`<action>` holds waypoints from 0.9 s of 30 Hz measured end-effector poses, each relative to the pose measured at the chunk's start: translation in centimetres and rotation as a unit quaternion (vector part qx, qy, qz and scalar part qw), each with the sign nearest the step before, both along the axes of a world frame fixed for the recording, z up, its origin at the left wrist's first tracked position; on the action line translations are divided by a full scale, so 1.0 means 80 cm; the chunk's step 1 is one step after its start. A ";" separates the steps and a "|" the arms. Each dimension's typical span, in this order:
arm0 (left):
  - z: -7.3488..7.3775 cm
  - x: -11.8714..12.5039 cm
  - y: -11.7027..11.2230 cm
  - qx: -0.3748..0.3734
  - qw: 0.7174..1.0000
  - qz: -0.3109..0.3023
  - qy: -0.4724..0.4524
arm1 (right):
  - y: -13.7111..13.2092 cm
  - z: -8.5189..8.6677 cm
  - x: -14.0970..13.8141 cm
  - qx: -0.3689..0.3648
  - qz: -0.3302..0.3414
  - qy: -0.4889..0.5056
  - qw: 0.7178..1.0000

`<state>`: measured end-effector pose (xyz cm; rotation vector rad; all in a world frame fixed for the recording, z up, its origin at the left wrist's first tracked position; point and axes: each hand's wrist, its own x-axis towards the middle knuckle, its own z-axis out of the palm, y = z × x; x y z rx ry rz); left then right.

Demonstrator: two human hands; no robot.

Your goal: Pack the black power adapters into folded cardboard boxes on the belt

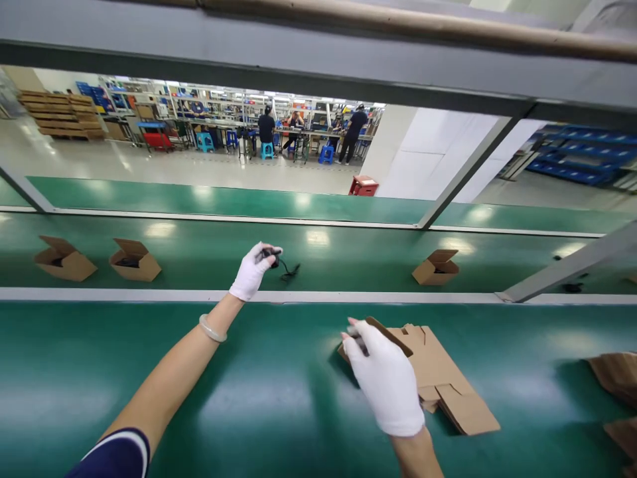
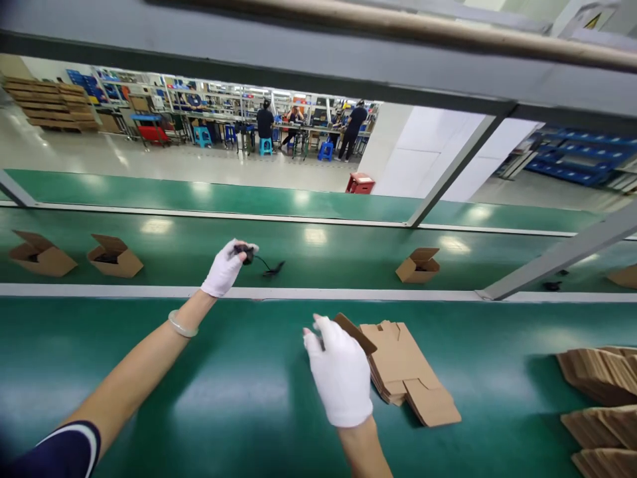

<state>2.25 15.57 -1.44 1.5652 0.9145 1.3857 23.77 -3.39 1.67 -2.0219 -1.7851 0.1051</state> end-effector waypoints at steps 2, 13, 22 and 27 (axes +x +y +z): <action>0.038 0.004 -0.023 0.013 0.983 -0.065 -0.174 | 0.009 0.006 -0.024 0.015 0.084 0.079 0.993; 0.139 -0.017 -0.157 -0.006 0.946 -0.108 -0.305 | 0.002 -0.028 -0.178 -0.184 0.321 0.440 0.818; 0.080 -0.017 -0.179 -0.122 0.963 -0.106 -0.217 | 0.006 0.030 -0.106 0.035 0.132 0.587 0.798; 0.042 0.015 -0.201 -0.154 0.980 -0.074 -0.101 | 0.008 0.036 -0.095 0.006 0.156 0.516 0.843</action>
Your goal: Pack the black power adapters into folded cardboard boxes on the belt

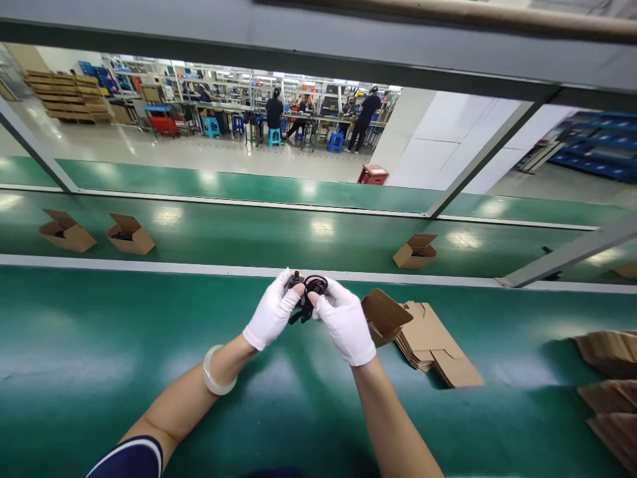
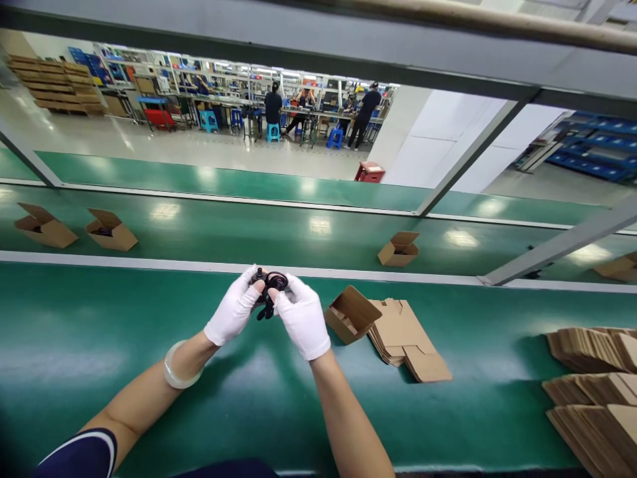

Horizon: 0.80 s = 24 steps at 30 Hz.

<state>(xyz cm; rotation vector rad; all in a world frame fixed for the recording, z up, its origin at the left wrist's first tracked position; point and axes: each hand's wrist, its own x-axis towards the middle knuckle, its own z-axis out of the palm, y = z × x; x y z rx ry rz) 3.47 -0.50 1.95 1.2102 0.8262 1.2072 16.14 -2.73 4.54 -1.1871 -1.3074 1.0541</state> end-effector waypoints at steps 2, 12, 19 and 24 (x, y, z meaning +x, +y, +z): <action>-0.006 0.008 -0.004 0.010 1.000 -0.014 0.025 | -0.003 -0.005 0.005 0.002 -0.009 -0.039 0.999; -0.078 0.103 0.039 0.084 0.969 -0.103 0.207 | -0.013 -0.029 0.128 0.056 -0.292 -0.211 0.931; -0.123 0.177 0.064 0.108 0.939 -0.188 0.268 | -0.005 -0.036 0.161 -0.124 -0.080 -0.616 0.774; -0.130 0.172 0.065 0.132 0.931 -0.218 0.262 | 0.023 -0.023 0.154 -0.223 0.032 -0.651 0.725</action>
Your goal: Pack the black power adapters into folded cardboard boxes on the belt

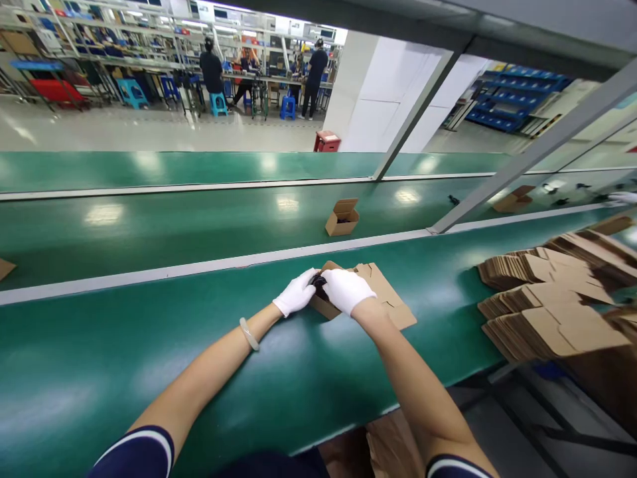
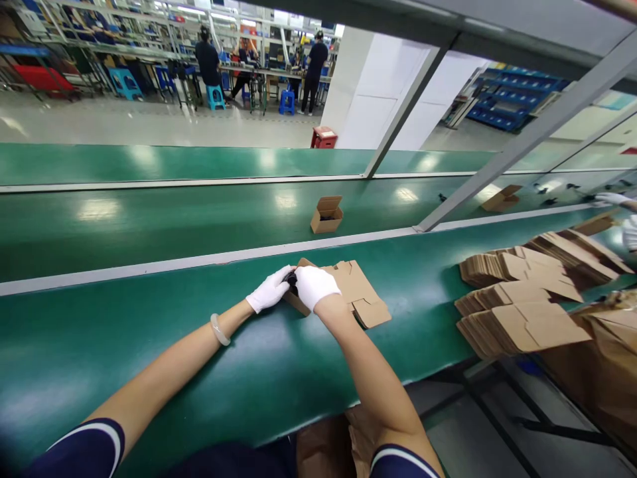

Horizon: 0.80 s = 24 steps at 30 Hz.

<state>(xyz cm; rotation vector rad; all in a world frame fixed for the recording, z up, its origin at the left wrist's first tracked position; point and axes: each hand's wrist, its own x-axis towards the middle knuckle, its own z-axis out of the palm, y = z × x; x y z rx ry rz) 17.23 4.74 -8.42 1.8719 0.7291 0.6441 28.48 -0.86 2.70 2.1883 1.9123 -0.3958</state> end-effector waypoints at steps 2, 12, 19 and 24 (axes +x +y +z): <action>0.000 -0.004 0.000 0.005 1.000 -0.008 0.000 | 0.009 0.004 0.001 -0.024 0.004 0.008 1.000; 0.000 -0.009 -0.014 0.025 0.999 -0.021 -0.014 | 0.024 -0.020 -0.010 -0.051 0.015 0.054 0.997; -0.009 -0.002 -0.022 0.044 0.997 0.063 -0.007 | 0.001 -0.008 -0.004 -0.052 0.063 0.077 0.994; -0.021 -0.029 -0.002 0.073 0.974 0.212 -0.006 | -0.038 0.028 0.057 0.128 0.034 0.168 0.977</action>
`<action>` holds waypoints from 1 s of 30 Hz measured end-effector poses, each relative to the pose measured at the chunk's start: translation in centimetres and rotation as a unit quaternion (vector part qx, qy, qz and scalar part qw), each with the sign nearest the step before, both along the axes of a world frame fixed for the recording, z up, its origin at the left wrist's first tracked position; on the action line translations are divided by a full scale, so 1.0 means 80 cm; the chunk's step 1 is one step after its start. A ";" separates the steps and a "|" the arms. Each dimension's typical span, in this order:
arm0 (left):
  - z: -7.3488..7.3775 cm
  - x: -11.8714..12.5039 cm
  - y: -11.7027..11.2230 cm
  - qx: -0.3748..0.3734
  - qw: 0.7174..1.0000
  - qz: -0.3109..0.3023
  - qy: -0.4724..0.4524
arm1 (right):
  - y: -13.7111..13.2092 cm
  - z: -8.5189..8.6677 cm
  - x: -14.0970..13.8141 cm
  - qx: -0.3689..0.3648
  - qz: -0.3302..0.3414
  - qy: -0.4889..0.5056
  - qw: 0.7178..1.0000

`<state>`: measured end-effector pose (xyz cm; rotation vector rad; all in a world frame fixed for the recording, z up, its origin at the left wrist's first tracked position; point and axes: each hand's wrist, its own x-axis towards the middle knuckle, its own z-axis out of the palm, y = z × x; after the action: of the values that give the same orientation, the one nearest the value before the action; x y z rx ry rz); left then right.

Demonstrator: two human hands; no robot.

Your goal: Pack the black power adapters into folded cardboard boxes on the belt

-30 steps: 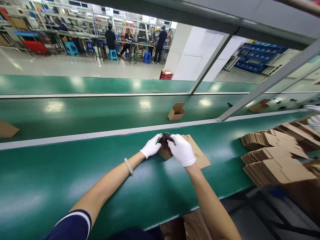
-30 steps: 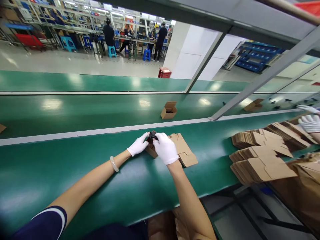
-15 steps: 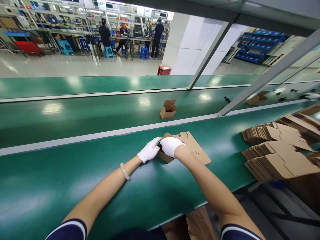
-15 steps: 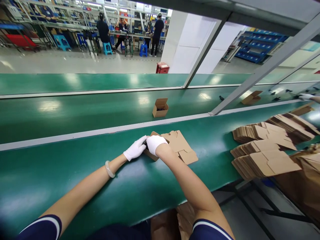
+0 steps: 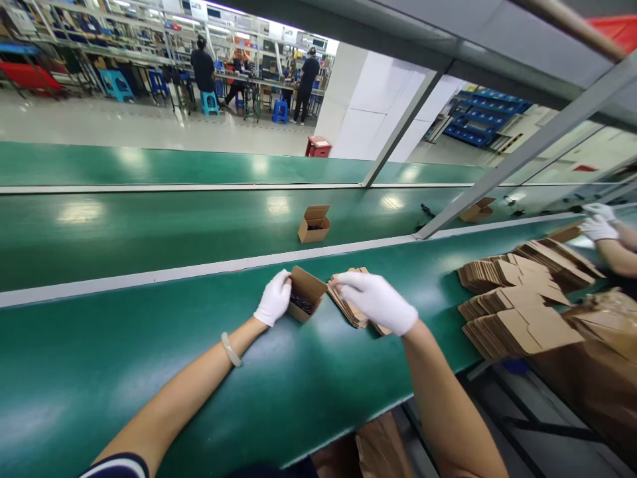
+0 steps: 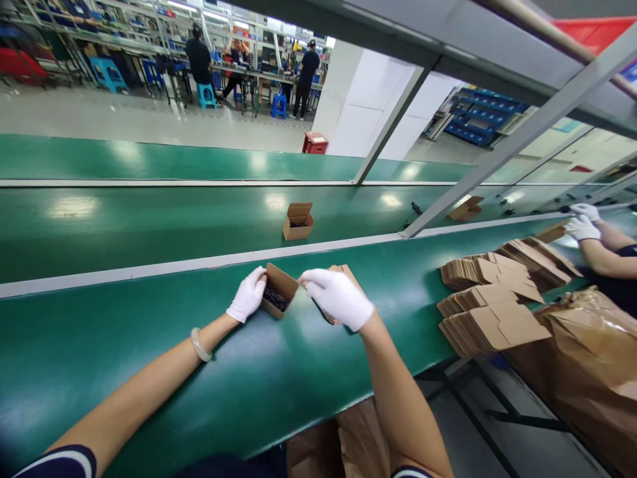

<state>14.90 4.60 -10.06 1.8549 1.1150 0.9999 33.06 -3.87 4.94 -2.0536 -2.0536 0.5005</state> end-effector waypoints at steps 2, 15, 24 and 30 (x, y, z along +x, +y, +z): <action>0.002 -0.031 0.023 0.016 0.999 0.051 -0.002 | 0.005 0.000 0.033 0.010 -0.115 -0.023 0.993; 0.036 -0.242 0.189 0.054 0.949 0.310 0.015 | 0.076 -0.089 0.124 -0.216 -0.309 -0.118 0.919; 0.051 -0.204 0.099 0.133 0.923 0.351 -0.090 | 0.045 -0.042 0.055 -0.177 -0.252 -0.130 0.943; 0.103 -0.098 -0.061 0.036 0.988 -0.132 -0.069 | 0.039 0.016 -0.066 0.085 -0.149 -0.014 0.985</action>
<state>7.07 -0.27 -1.82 1.8986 0.7371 1.0067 27.75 -0.72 6.21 -2.2178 -1.6928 0.2362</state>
